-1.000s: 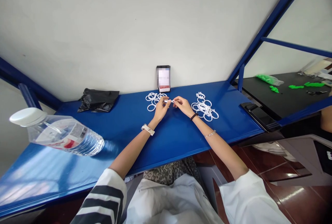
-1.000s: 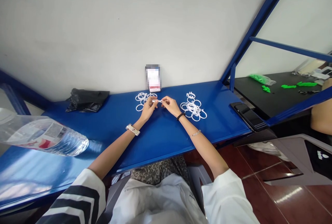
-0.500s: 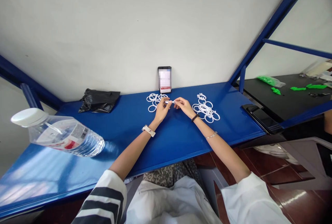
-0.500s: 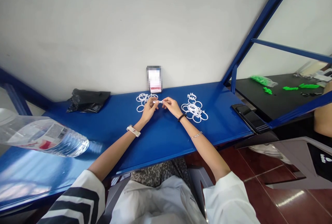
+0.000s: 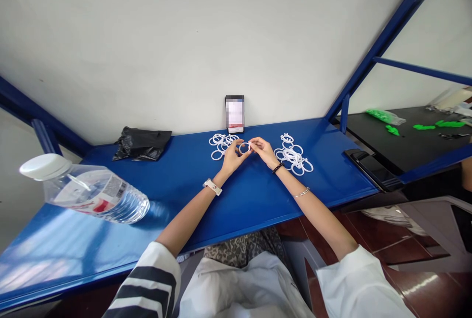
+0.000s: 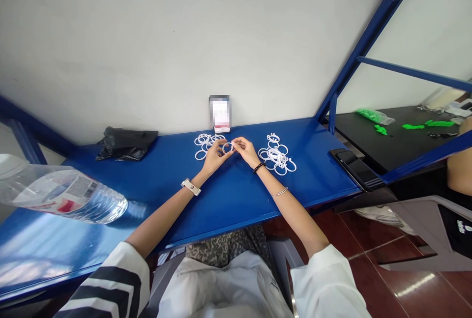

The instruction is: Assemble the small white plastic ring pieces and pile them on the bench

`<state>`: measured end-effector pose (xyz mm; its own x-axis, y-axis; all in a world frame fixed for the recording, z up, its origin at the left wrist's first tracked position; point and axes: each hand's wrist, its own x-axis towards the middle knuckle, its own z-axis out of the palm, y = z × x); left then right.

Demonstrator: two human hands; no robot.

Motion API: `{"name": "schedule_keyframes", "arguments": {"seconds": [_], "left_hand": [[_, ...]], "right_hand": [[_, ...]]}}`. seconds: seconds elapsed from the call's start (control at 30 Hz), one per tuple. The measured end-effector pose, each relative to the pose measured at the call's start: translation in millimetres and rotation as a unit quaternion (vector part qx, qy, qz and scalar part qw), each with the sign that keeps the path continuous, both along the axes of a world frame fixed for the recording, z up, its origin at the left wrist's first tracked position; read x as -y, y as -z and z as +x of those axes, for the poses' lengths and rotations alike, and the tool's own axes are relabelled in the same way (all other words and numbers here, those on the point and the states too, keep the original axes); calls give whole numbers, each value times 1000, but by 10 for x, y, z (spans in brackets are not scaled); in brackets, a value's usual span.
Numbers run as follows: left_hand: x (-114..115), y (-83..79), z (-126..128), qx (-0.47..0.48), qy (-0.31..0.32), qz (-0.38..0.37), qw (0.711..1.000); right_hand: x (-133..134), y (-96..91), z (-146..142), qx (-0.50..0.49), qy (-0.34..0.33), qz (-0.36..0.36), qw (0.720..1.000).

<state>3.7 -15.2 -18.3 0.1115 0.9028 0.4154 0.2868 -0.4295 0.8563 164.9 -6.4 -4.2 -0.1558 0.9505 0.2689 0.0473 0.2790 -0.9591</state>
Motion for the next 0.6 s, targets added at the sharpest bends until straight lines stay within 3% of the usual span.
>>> {"name": "schedule_keyframes", "arguments": {"seconds": [0.23, 0.6], "left_hand": [[44, -40, 10, -70, 1, 37, 997], [92, -84, 22, -66, -6, 47, 997]], "right_hand": [[6, 3, 1, -15, -13, 0, 1000], [20, -23, 30, -44, -26, -37, 998]]}}
